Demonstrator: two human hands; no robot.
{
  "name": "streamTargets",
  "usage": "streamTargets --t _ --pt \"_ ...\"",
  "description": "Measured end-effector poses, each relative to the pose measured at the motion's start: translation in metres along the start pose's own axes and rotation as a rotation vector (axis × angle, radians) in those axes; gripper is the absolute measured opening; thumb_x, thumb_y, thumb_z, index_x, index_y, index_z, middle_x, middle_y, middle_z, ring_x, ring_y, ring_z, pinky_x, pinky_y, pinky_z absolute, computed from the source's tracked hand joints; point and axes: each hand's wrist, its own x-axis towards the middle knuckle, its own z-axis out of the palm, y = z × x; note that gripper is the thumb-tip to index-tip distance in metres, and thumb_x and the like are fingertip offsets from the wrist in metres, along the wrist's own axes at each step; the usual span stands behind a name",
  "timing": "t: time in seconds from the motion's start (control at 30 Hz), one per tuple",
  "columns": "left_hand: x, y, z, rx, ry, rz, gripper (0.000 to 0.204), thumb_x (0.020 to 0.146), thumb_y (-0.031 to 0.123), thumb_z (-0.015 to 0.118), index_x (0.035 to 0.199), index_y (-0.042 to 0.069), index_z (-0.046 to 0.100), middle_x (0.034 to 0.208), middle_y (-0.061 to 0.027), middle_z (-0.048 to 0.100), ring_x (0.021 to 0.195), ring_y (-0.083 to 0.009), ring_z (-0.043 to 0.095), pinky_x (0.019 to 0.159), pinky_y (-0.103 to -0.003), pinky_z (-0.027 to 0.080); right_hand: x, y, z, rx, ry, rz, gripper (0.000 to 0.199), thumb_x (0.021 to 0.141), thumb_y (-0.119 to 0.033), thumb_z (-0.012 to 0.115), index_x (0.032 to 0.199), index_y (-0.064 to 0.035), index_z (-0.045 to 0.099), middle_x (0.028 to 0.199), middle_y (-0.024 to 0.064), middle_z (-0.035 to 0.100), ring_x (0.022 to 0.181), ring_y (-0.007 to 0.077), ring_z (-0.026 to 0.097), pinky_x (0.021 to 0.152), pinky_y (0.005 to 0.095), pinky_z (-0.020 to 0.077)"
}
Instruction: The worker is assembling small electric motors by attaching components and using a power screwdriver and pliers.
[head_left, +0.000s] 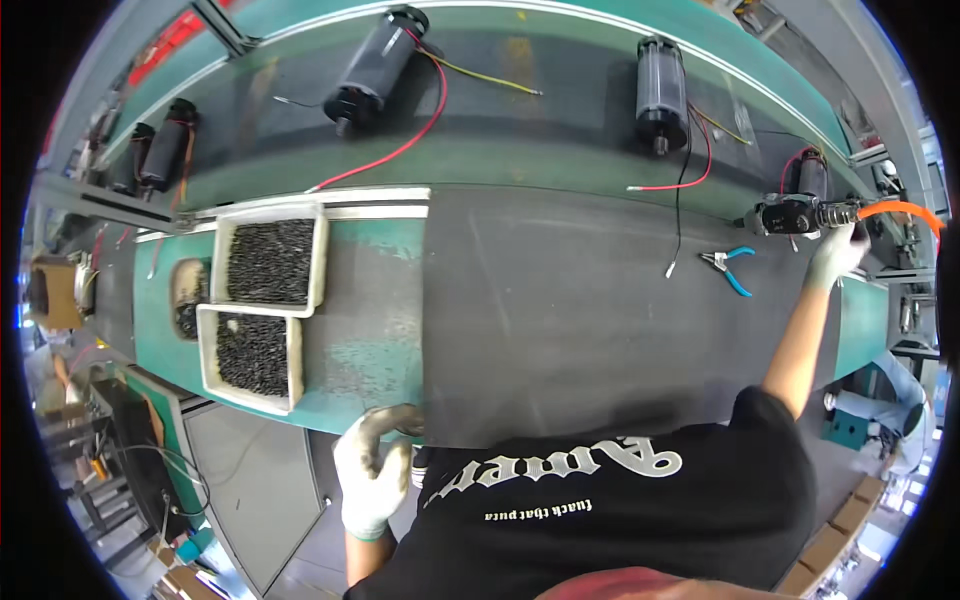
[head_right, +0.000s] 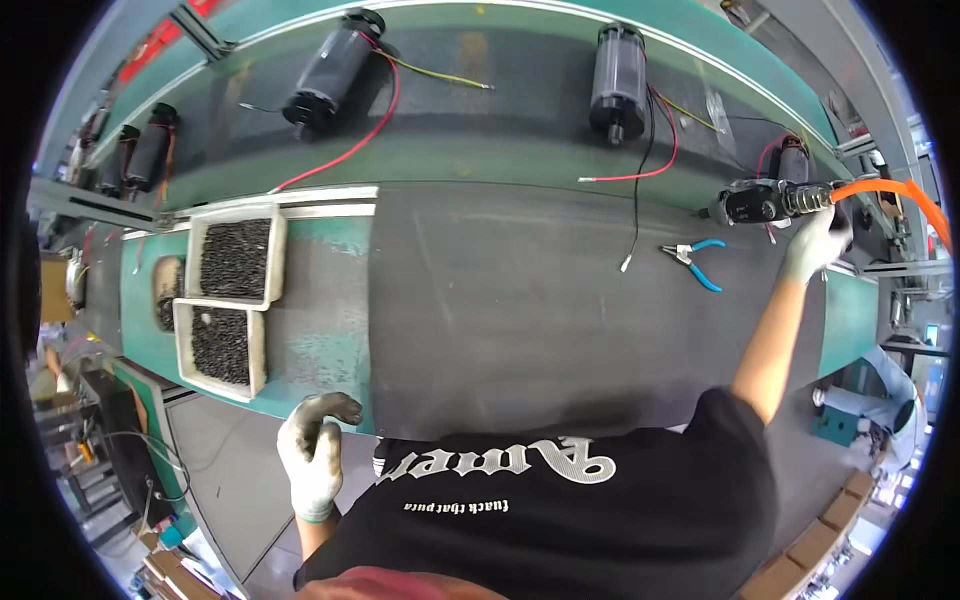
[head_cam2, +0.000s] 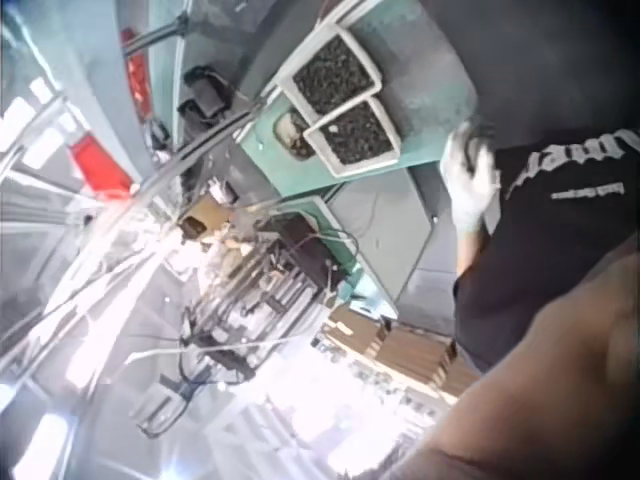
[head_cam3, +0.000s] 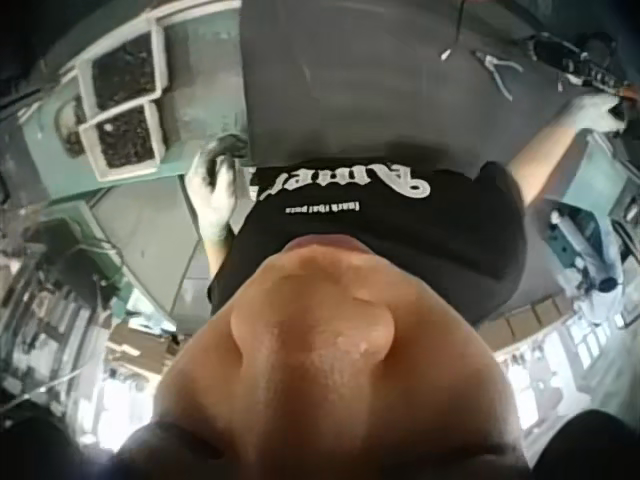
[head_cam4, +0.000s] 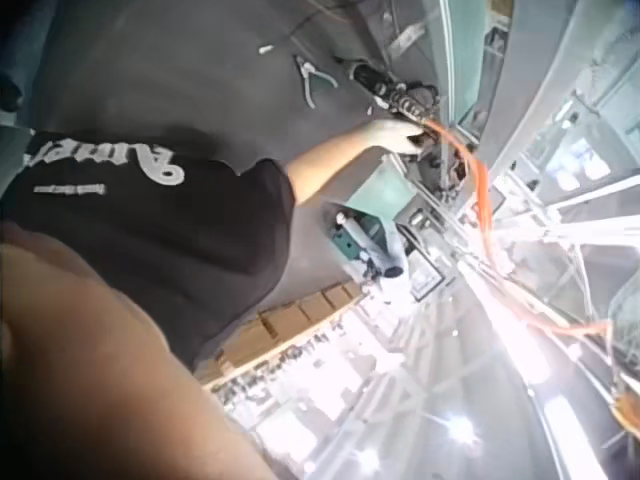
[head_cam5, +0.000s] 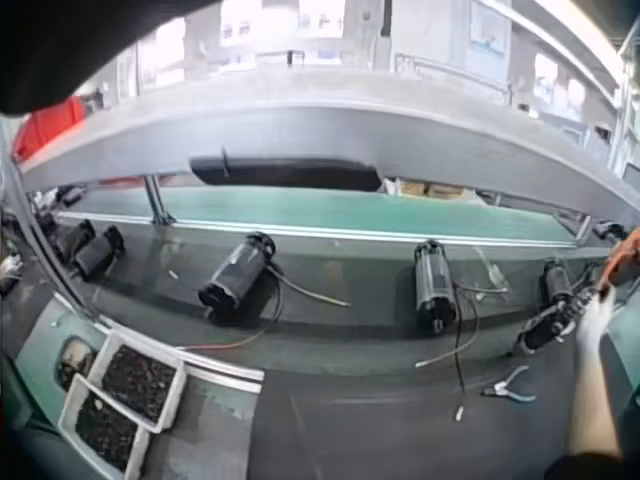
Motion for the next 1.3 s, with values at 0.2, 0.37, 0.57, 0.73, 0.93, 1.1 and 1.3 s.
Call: streamTargets --t 0.2,0.37,0.57,0.73,0.93,1.1,1.3 --pt "0.045 -0.022 0.026 -0.044 -0.321 0.253 0.023 0.077 0.003 0.056 0.098 -0.002 0.064 0.09 -0.0148 0.068 0.074 -0.0231 0.065 0.072 -0.033 0.051 -0.216 -0.237 0.089 -0.477 -0.294 -0.774 0.055 0.085 -0.036 0.062 0.127 -0.0011 0.054 0.13 0.0251 0.05 0.119 0.0402 0.049 0.103 0.0439 0.0376" --pt "0.053 -0.015 0.003 0.017 -0.369 0.443 0.026 0.072 0.004 0.06 0.097 0.001 0.066 0.09 -0.0124 0.067 0.075 -0.0251 0.065 0.071 -0.035 0.051 -0.025 -0.05 0.24 -0.887 -0.933 -0.405 0.07 0.084 -0.054 0.048 0.133 -0.0044 0.049 0.127 0.0311 0.052 0.122 0.0435 0.048 0.104 0.0463 0.0368" --pt "0.028 -0.037 -0.067 0.272 0.149 0.181 0.016 0.078 0.005 0.063 0.095 0.003 0.065 0.087 -0.014 0.066 0.077 -0.0289 0.064 0.071 -0.037 0.051 -0.12 -0.151 0.278 -0.902 -1.025 -0.401 0.062 0.085 -0.052 0.048 0.127 -0.0068 0.056 0.125 0.0261 0.056 0.118 0.0384 0.054 0.102 0.0414 0.0395" --pt "0.144 -0.094 -0.131 0.656 0.362 0.178 0.028 0.087 0.023 0.062 0.107 0.002 0.064 0.105 -0.0208 0.065 0.099 -0.0352 0.062 0.086 -0.04 0.049 -0.143 -0.173 0.279 -1.021 -1.115 -0.53 0.065 0.081 -0.05 0.057 0.132 -0.0108 0.052 0.122 0.0265 0.059 0.116 0.0386 0.056 0.098 0.0418 0.0412" --pt "0.2 -0.141 -0.154 0.954 0.133 0.222 0.037 0.087 0.028 0.062 0.115 0.004 0.062 0.114 -0.0212 0.062 0.108 -0.0382 0.058 0.095 -0.041 0.046 -0.258 -0.24 0.111 -0.765 -1.105 -0.554 0.083 0.077 -0.051 0.061 0.147 -0.017 0.032 0.116 0.0269 0.061 0.111 0.0427 0.057 0.092 0.0453 0.0448" --pt "0.22 -0.132 -0.147 1.081 0.016 0.253 0.043 0.089 0.026 0.059 0.124 0.002 0.058 0.13 -0.0204 0.055 0.124 -0.0342 0.05 0.104 -0.039 0.039 -0.326 -0.249 0.029 -0.715 -1.018 -0.547 0.08 0.08 -0.054 0.059 0.141 -0.0051 0.04 0.089 0.0243 0.065 0.082 0.0382 0.065 0.073 0.0451 0.0526" --pt "0.228 -0.163 -0.182 1.211 -0.025 0.321 0.043 0.087 0.014 0.062 0.126 -0.001 0.054 0.124 -0.0231 0.058 0.117 -0.0351 0.055 0.1 -0.04 0.043 -0.288 -0.249 -0.044 -0.229 -1.157 -0.307 0.064 0.085 -0.036 0.061 0.138 -0.004 0.042 0.102 0.0248 0.062 0.094 0.0334 0.064 0.087 0.0391 0.0499"
